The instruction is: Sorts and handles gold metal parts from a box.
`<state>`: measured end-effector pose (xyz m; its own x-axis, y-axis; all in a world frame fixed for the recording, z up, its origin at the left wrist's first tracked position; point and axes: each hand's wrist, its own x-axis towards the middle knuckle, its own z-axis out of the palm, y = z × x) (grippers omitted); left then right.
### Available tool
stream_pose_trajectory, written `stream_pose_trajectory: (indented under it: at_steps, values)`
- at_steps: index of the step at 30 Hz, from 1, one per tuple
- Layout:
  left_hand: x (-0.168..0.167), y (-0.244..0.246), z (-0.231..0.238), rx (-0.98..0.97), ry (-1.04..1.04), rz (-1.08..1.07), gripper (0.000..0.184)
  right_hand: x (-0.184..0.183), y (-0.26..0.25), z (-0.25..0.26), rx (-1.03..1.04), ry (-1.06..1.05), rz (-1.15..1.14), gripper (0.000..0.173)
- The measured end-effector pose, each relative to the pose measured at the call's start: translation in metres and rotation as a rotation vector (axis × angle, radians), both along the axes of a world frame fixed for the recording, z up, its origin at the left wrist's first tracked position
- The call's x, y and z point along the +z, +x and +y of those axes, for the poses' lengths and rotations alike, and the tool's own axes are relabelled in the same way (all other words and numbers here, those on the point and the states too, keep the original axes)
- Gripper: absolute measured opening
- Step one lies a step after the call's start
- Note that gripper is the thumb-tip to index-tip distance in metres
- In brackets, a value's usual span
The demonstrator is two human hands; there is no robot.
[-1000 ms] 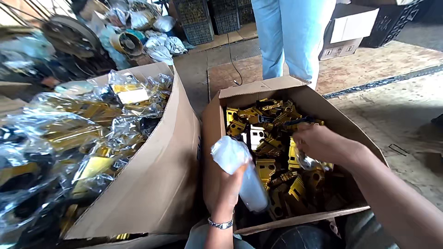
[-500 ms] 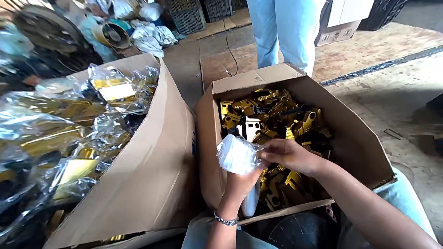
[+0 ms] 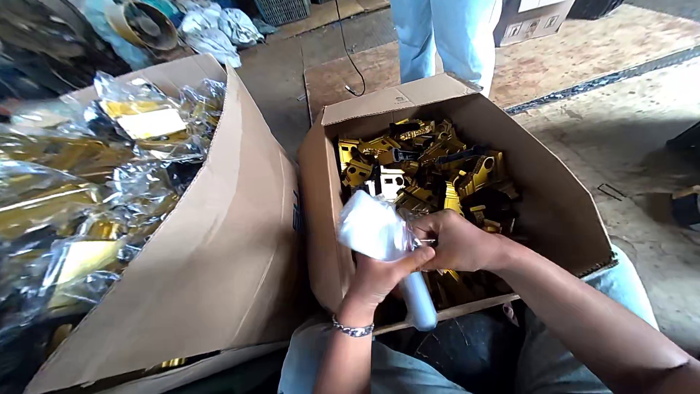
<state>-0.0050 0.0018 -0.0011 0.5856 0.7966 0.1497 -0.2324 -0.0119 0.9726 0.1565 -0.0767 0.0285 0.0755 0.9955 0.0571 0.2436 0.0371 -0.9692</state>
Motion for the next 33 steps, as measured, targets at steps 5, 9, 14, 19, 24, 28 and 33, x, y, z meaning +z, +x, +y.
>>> stream_pose_trajectory:
  at_steps: [5, 9, 14, 19, 24, 28, 33]
  values:
    - [-0.004, -0.010, 0.030, 0.440, 0.266, 0.152, 0.033, -0.019, 0.032, 0.016, -0.180, -0.311, 0.147, 0.018]
    - [-0.011, -0.012, 0.035, 0.543, 0.332, 0.197, 0.050, -0.091, 0.025, 0.041, -0.170, -0.898, 0.043, 0.068]
    - [-0.013, -0.005, 0.032, 0.568, 0.337, 0.105, 0.068, -0.107, 0.011, 0.050, -0.377, -0.816, 0.084, 0.057]
    - [-0.018, -0.003, 0.033, 0.597, 0.515, 0.189, 0.061, -0.049, 0.033, 0.015, -0.454, -0.541, 0.525, 0.029]
    - [-0.016, 0.002, 0.027, 0.515, 0.307, 0.212, 0.057, -0.005, 0.036, -0.029, -0.438, -0.030, 0.521, 0.028]
    - [-0.015, 0.008, 0.017, 0.442, 0.213, 0.151, 0.054, -0.007, 0.014, -0.027, -0.074, -0.036, 0.096, 0.059]
    - [0.007, 0.010, 0.000, 0.334, -0.124, -0.020, 0.020, -0.025, -0.018, 0.003, -0.259, 0.032, -0.674, 0.037]
